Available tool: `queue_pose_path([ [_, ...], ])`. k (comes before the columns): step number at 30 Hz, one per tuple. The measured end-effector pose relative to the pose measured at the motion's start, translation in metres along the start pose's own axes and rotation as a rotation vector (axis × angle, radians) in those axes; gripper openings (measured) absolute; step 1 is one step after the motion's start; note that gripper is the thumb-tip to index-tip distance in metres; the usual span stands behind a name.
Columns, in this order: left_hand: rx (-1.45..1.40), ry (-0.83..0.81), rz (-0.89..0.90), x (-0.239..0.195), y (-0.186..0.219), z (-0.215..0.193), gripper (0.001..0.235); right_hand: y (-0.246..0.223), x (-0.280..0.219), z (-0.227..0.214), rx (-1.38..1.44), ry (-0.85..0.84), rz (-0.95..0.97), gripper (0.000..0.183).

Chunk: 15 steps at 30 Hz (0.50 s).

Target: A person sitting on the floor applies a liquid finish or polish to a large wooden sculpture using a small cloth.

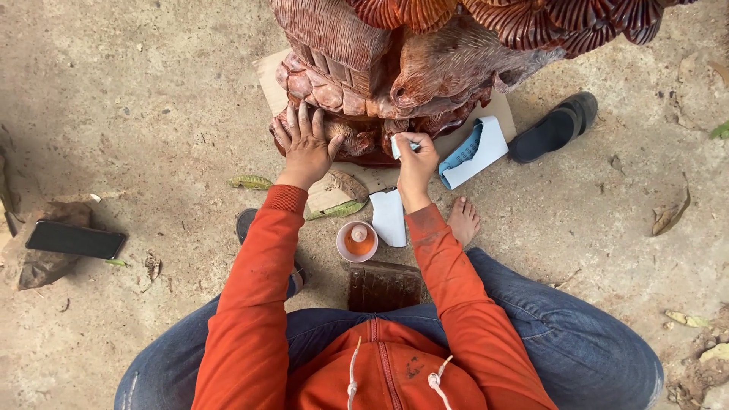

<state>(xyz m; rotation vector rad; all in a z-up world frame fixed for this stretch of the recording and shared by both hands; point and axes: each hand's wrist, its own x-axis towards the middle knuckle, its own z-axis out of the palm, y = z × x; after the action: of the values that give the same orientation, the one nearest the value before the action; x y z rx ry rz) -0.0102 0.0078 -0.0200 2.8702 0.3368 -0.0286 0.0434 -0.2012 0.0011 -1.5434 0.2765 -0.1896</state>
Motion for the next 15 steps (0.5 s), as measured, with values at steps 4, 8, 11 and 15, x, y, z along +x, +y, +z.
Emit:
queue_pose_path([
  [4,-0.001,0.003,0.001,-0.001,0.003,-0.008,0.079,-0.002,-0.005,0.001,0.224,0.027,0.187,0.009],
  [8,0.007,-0.013,0.001,-0.001,0.002,-0.005,0.079,-0.013,-0.008,0.007,0.043,-0.003,0.074,0.011],
  [11,0.009,-0.021,0.002,-0.002,0.004,-0.01,0.079,0.006,-0.006,0.002,0.276,0.036,0.249,0.01],
  [15,0.006,-0.015,0.007,-0.001,0.005,-0.013,0.079,0.0,-0.009,0.007,0.378,0.092,0.302,0.01],
])
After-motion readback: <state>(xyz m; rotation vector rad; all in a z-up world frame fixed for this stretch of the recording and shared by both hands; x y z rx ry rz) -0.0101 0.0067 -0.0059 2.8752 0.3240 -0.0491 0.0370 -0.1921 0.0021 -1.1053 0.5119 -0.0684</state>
